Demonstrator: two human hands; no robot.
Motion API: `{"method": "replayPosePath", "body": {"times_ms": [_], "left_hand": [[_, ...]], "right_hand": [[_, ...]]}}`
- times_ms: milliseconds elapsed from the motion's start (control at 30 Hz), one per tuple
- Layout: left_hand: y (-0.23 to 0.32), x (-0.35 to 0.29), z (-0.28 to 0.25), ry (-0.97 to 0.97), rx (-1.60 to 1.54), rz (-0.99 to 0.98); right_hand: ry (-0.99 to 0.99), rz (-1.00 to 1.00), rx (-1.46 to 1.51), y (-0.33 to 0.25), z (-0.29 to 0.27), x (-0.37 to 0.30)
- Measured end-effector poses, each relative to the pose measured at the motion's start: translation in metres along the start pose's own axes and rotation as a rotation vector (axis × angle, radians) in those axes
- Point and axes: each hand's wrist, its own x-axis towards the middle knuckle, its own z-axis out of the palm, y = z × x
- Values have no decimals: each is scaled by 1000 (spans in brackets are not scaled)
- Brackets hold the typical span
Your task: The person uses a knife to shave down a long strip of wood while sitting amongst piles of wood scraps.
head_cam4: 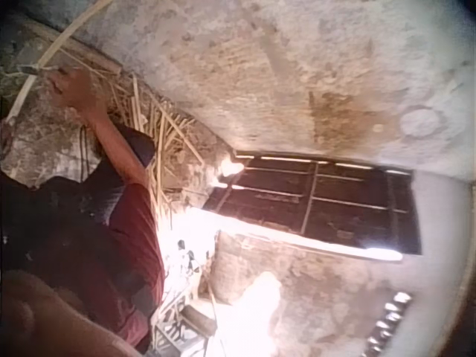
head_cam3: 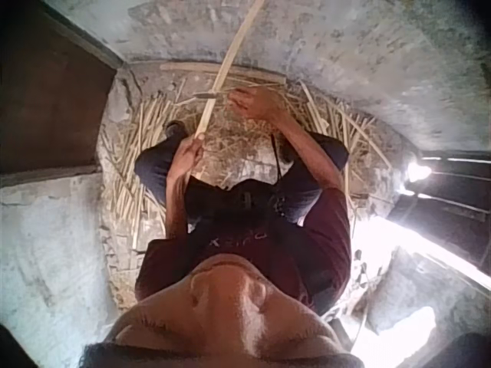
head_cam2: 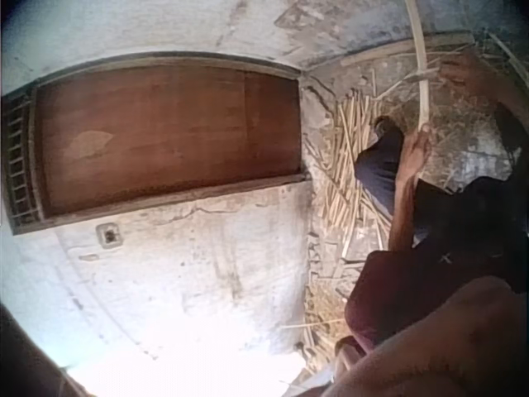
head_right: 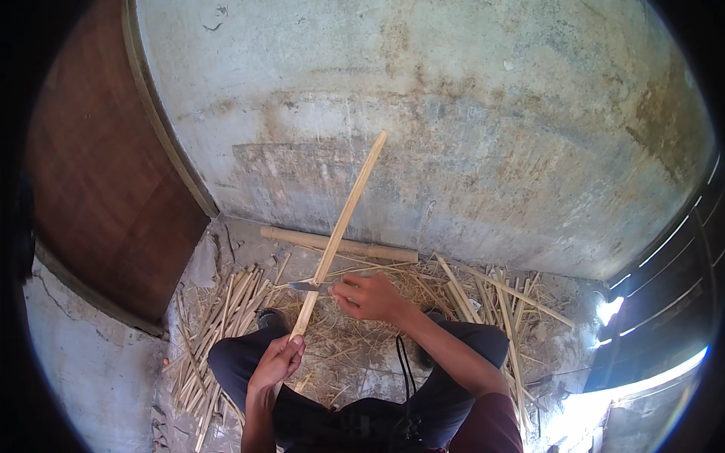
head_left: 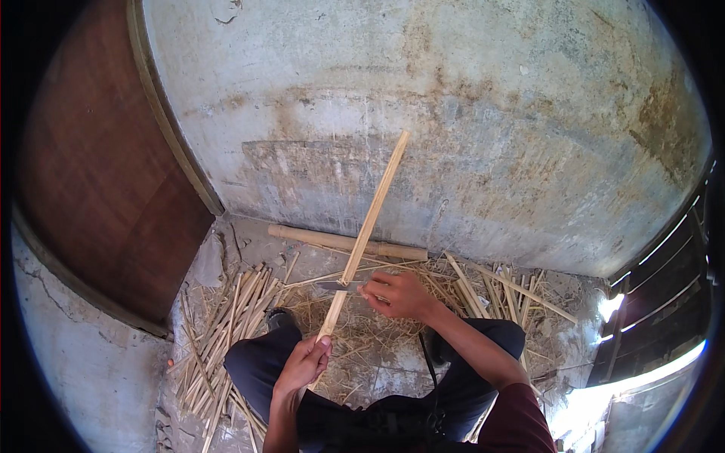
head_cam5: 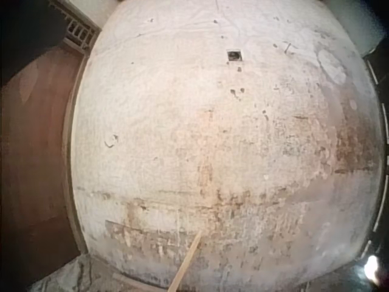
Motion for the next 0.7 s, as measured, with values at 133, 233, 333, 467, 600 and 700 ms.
{"method": "replayPosePath", "body": {"times_ms": [133,233,333,467,600,700], "left_hand": [[-9,-14,-1,-43,15,-72],[-30,-38,0,-72,9,-127],[-26,-46,7,-58,13,-85],[-22,-46,3,-56,2,-91],[-24,-36,-1,-28,-5,-62],[-18,-29,0,-22,9,-59]], "right_hand": [[242,213,119,48,-9,-4],[120,513,1,79,-55,2],[162,450,-17,90,-58,-3],[147,538,71,74,-54,-2],[75,412,169,41,-38,1],[39,247,171,28,-30,5]]}}
